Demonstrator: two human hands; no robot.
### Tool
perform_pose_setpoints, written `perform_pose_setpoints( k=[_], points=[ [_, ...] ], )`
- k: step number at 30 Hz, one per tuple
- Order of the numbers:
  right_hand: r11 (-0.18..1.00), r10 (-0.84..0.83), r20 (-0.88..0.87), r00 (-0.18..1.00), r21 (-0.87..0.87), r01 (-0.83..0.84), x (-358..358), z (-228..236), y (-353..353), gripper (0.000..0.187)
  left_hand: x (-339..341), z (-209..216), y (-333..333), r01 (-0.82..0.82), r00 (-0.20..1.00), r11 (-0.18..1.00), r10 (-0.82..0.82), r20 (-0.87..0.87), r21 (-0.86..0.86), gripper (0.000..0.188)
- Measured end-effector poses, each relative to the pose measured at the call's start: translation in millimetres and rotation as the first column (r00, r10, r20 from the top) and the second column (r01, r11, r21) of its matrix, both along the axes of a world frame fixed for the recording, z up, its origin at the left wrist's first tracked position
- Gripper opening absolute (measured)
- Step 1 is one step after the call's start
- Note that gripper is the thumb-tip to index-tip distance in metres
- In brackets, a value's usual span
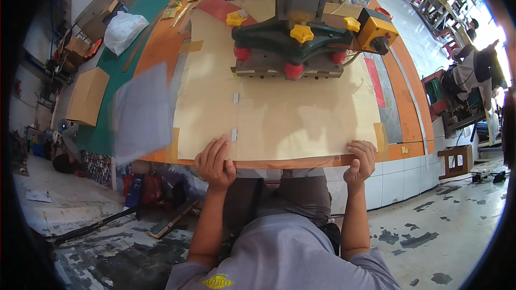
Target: The person positions a clear plastic sheet on a workbench under a heat press, uses a ruler to align it, and lowers the press head onto the material several times.
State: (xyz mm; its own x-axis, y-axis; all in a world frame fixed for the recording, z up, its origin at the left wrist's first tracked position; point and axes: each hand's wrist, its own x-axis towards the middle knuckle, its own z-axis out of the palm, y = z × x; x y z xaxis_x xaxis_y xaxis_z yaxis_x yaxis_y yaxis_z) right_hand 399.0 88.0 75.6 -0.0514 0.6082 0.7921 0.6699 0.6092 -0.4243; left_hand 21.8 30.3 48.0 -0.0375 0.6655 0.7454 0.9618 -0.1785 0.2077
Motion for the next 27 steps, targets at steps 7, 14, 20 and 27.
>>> perform_pose_setpoints(
  k=[7,14,20,27],
  points=[
    [1.0,0.005,0.004,1.0,0.002,-0.005,0,1,-2,0.04,1,2,-1,0.002,1.0,1.0,-0.002,0.002,0.004,0.039],
    [1.0,0.014,0.011,1.0,-0.018,-0.014,-2,3,-1,0.04,0,2,-1,0.01,1.0,1.0,-0.01,0.014,0.002,0.04],
    [1.0,-0.001,0.032,0.999,-0.014,0.001,0,8,0,0.038,3,3,1,0.018,0.999,1.0,-0.017,0.045,-0.026,0.045],
    [0.907,-0.015,0.077,0.997,-0.419,0.046,2,46,13,0.009,-8,55,7,0.071,0.977,0.988,-0.041,0.208,-0.14,0.023]
  ],
)
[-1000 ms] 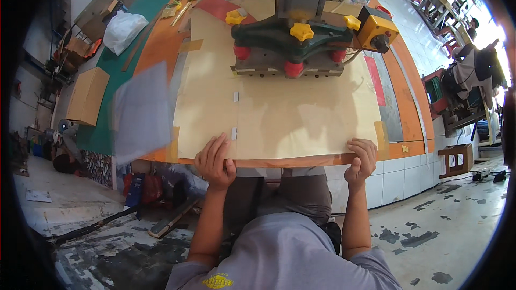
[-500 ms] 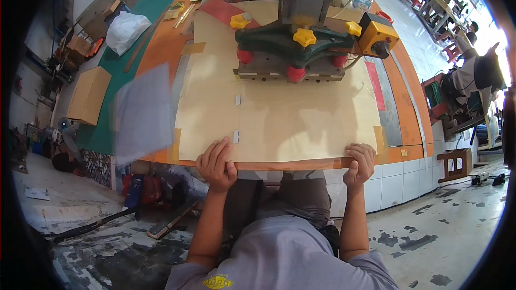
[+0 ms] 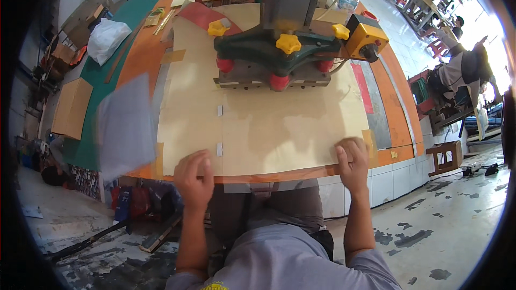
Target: The person positions a clear plastic sheet on a workbench under a heat press, uses a ruler to align it, and lowers the press head onto the material several times.
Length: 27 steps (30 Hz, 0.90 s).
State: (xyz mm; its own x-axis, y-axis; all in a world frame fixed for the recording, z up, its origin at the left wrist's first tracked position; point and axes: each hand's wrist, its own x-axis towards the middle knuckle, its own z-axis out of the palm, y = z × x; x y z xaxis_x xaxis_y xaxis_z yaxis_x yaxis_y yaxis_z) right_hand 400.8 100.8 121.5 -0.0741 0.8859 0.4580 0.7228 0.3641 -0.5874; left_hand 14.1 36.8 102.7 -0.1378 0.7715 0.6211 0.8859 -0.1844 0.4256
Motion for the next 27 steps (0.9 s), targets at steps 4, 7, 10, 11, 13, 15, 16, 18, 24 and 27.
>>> perform_pose_setpoints(
  k=[4,7,10,11,13,15,16,18,24,27],
  points=[
    [0.998,0.02,0.205,0.979,-0.068,-0.006,9,9,63,0.024,-14,38,52,0.051,0.957,0.911,0.072,0.28,-0.408,0.02],
    [0.993,0.088,0.27,0.959,-0.099,-0.064,9,5,116,0.04,-37,30,109,0.156,0.986,0.925,-0.122,0.118,-0.346,0.027],
    [0.985,0.112,0.272,0.956,-0.155,-0.071,3,-7,153,0.048,-46,16,155,0.252,0.967,0.904,-0.248,0.056,-0.345,0.033],
    [0.986,0.102,0.247,0.964,-0.153,-0.065,0,-10,160,0.051,-44,12,168,0.248,0.968,0.903,-0.248,0.045,-0.352,0.035],
    [0.991,0.07,0.215,0.974,-0.123,-0.044,-5,-18,159,0.05,-38,2,180,0.245,0.968,0.901,-0.25,0.034,-0.358,0.036],
    [0.995,0.037,0.182,0.983,-0.096,-0.02,-8,-19,160,0.049,-34,-8,183,0.2,0.976,0.928,-0.217,-0.019,-0.314,0.035],
    [0.99,0.061,0.143,0.988,-0.135,-0.041,-8,-15,160,0.044,-33,-8,183,0.206,0.975,0.927,-0.222,-0.017,-0.315,0.035],
    [0.983,0.077,0.104,0.992,-0.175,-0.058,-5,-15,160,0.04,-35,-7,184,0.22,0.974,0.908,-0.222,0.036,-0.357,0.032],
    [0.986,0.12,0.088,0.989,-0.13,-0.108,-6,-9,150,0.024,-40,-2,170,0.369,0.924,0.859,-0.38,0.04,-0.356,0.04],
    [0.962,0.253,0.138,0.958,-0.145,-0.234,-3,-4,144,0.022,-27,9,159,0.422,0.895,0.843,-0.446,0.003,-0.333,0.041]
  ],
)
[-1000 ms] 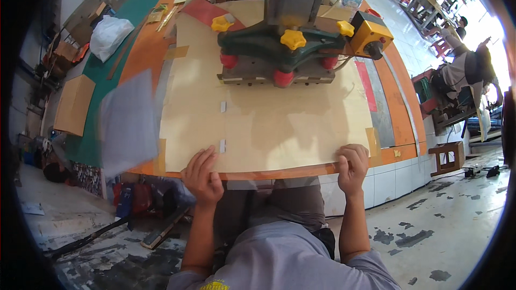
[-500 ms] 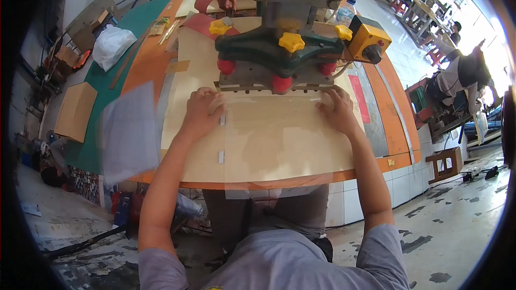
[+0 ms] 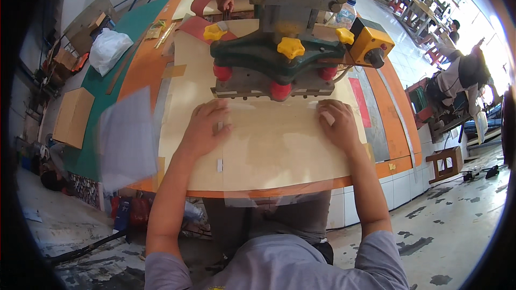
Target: The person positions a clear plastic sheet on a workbench under a heat press, uses a ruler to align it, and lowers the press head onto the material several times.
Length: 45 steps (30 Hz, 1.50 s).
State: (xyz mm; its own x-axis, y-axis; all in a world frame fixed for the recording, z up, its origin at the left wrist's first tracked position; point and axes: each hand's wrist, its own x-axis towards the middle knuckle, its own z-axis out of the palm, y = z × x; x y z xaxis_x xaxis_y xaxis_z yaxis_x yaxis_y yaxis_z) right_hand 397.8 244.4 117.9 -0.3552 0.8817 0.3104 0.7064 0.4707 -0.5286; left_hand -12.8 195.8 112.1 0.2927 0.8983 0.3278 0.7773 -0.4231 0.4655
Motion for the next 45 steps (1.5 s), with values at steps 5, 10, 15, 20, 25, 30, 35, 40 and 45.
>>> perform_pose_setpoints(
  k=[5,10,15,20,25,30,35,40,45],
  points=[
    [0.971,0.15,0.152,0.977,0.162,-0.175,-37,25,-24,0.046,17,18,-14,0.091,0.979,0.995,-0.082,-0.187,0.042,0.05],
    [0.97,0.176,0.269,0.947,0.114,-0.213,-41,26,-29,0.059,21,14,-18,0.078,0.963,0.997,-0.072,-0.258,0.011,0.055],
    [0.975,0.125,0.297,0.947,0.142,-0.173,-44,18,-22,0.059,24,14,-14,0.054,0.957,0.998,-0.041,-0.287,0.039,0.055],
    [0.979,0.128,0.308,0.943,0.113,-0.17,-46,20,-17,0.06,23,8,-8,0.018,0.956,1.0,-0.019,-0.293,-0.006,0.056],
    [0.984,0.115,0.328,0.938,0.094,-0.154,-47,17,-12,0.059,21,5,-1,0.01,0.959,1.0,-0.015,-0.284,-0.017,0.057],
    [0.981,0.107,0.334,0.936,0.116,-0.154,-47,14,-12,0.059,23,6,0,0.004,0.963,1.0,-0.009,-0.27,-0.021,0.056],
    [0.983,0.108,0.331,0.937,0.105,-0.15,-48,16,-14,0.059,21,4,-1,0.009,0.964,1.0,-0.012,-0.266,-0.011,0.056],
    [0.983,0.11,0.331,0.937,0.102,-0.152,-47,16,-14,0.059,22,4,-1,0.009,0.963,1.0,-0.01,-0.269,-0.003,0.056],
    [0.978,0.113,0.319,0.941,0.133,-0.163,-48,16,-13,0.058,21,4,-4,-0.004,0.962,1.0,0.008,-0.272,0.016,0.056]
  ],
)
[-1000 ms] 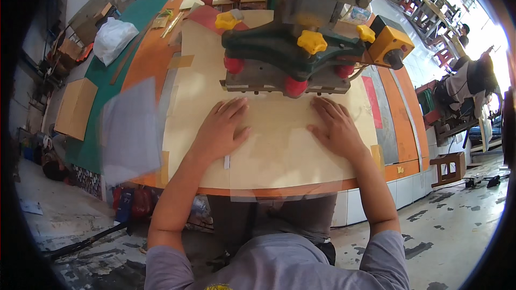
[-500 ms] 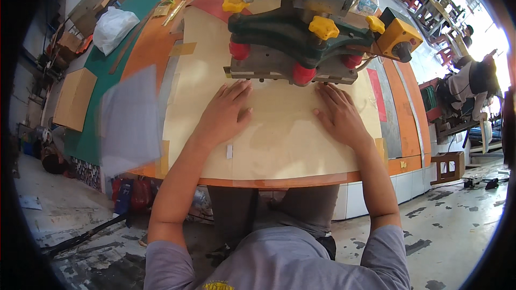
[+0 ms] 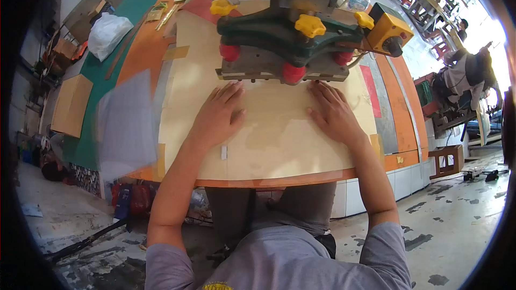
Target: The person positions a clear plastic sheet on a workbench under a heat press, uses a ruler to align it, and lowers the press head onto the material several times.
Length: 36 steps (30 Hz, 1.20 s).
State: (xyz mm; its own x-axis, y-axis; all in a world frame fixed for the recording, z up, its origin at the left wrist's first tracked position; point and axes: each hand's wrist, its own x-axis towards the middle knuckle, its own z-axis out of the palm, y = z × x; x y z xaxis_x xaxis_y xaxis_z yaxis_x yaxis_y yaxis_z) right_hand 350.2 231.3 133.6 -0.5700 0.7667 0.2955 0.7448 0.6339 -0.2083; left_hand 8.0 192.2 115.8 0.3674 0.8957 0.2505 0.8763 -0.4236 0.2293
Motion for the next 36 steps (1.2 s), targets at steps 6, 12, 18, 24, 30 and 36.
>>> perform_pose_setpoints(
  k=[6,12,18,24,30,36],
  points=[
    [0.999,0.003,-0.01,1.0,0.034,-0.003,4,-5,1,0.057,3,11,-9,0.129,0.986,0.99,-0.134,0.096,0.06,0.044],
    [1.0,0.008,-0.017,1.0,0.019,-0.008,4,-3,0,0.054,5,13,-10,0.163,0.977,0.984,-0.171,0.124,0.074,0.033],
    [0.995,0.071,-0.192,0.979,0.085,-0.056,9,10,-10,0.032,5,14,-13,0.152,0.987,0.983,-0.156,0.035,0.099,0.033],
    [0.997,0.052,-0.314,0.948,0.075,-0.03,26,10,-10,0.024,5,9,-11,0.145,0.988,0.985,-0.149,0.032,0.096,0.033],
    [0.996,0.069,-0.283,0.957,0.072,-0.051,33,16,-12,0.026,7,12,-10,0.155,0.984,0.983,-0.162,0.079,0.094,0.033],
    [0.999,0.018,-0.294,0.956,0.037,-0.008,43,12,-32,0.025,-4,11,-18,0.164,0.978,0.981,-0.175,0.113,0.103,0.031]
  ],
)
